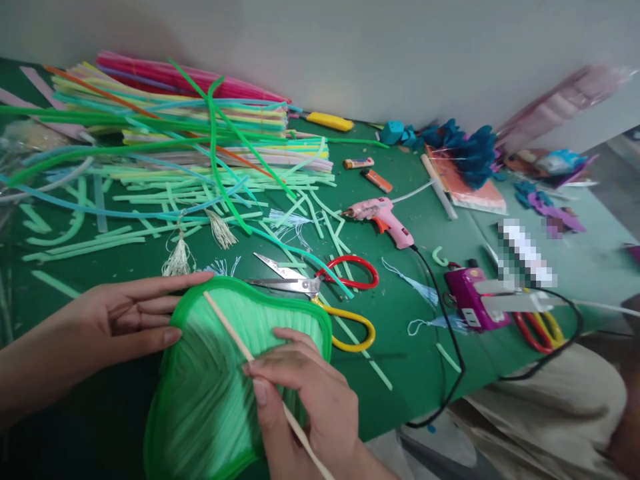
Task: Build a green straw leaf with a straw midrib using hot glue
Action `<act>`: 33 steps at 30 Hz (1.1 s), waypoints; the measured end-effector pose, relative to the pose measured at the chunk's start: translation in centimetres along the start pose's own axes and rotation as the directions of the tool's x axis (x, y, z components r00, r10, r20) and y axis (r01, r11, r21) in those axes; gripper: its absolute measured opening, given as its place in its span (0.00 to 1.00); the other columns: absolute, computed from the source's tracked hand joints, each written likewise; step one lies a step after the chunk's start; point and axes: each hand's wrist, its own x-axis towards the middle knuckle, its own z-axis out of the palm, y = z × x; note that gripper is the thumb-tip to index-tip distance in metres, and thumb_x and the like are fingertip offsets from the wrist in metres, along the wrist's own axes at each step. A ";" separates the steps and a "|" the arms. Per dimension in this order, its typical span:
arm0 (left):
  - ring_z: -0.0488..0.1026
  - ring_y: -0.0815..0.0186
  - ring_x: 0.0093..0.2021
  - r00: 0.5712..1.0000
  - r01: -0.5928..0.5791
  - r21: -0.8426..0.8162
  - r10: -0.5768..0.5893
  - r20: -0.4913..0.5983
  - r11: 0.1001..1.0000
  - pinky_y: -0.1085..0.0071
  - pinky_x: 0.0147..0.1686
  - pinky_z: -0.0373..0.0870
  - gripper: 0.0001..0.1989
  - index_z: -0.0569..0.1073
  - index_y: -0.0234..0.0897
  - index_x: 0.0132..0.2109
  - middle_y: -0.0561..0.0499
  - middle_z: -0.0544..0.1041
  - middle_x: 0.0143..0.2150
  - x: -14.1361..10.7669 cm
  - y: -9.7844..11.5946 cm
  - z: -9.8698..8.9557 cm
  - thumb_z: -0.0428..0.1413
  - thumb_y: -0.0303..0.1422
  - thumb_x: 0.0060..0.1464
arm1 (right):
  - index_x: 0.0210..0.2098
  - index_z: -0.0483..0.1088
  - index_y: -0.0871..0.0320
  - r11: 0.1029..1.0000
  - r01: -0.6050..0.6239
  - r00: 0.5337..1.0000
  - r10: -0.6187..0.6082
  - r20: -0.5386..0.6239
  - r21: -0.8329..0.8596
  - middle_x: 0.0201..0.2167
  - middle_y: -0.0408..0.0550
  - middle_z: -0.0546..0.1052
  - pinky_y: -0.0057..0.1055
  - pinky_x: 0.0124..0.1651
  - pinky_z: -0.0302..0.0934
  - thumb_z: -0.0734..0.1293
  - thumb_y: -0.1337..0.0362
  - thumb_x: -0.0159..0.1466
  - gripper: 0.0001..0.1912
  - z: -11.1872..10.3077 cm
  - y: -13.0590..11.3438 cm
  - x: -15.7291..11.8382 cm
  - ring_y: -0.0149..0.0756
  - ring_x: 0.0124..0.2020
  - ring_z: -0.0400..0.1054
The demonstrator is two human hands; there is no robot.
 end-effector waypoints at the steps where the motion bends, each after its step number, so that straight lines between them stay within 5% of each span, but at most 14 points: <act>1: 0.81 0.60 0.43 1.000 0.004 0.000 -0.004 -0.001 1.000 0.77 0.37 0.78 0.35 0.65 0.47 0.65 0.49 0.84 0.45 0.0 0.0 0.0 0.64 0.36 0.51 | 0.42 0.72 0.59 1.000 0.026 1.000 -0.026 0.005 -0.011 0.34 0.45 0.82 0.41 0.58 0.68 0.64 0.81 0.57 0.18 0.0 -0.1 0.1 0.33 0.39 0.77; 9: 0.81 0.61 0.46 1.000 0.017 -0.026 -0.016 0.009 1.000 0.79 0.40 0.77 0.34 0.65 0.50 0.65 0.51 0.83 0.47 -0.3 0.1 0.1 0.64 0.35 0.52 | 0.41 0.75 0.64 0.973 0.178 0.984 -0.173 0.045 -0.149 0.32 0.49 0.81 0.45 0.54 0.71 0.67 0.83 0.54 0.17 0.2 -0.8 0.4 0.35 0.34 0.77; 33: 0.80 0.59 0.48 1.000 0.002 -0.049 -0.001 0.008 0.999 0.76 0.43 0.77 0.34 0.66 0.52 0.64 0.51 0.83 0.46 -0.1 0.0 0.1 0.65 0.36 0.51 | 0.41 0.75 0.60 0.958 0.173 0.985 -0.173 0.019 -0.230 0.31 0.47 0.81 0.45 0.50 0.74 0.66 0.79 0.58 0.15 0.4 -0.7 0.3 0.36 0.31 0.77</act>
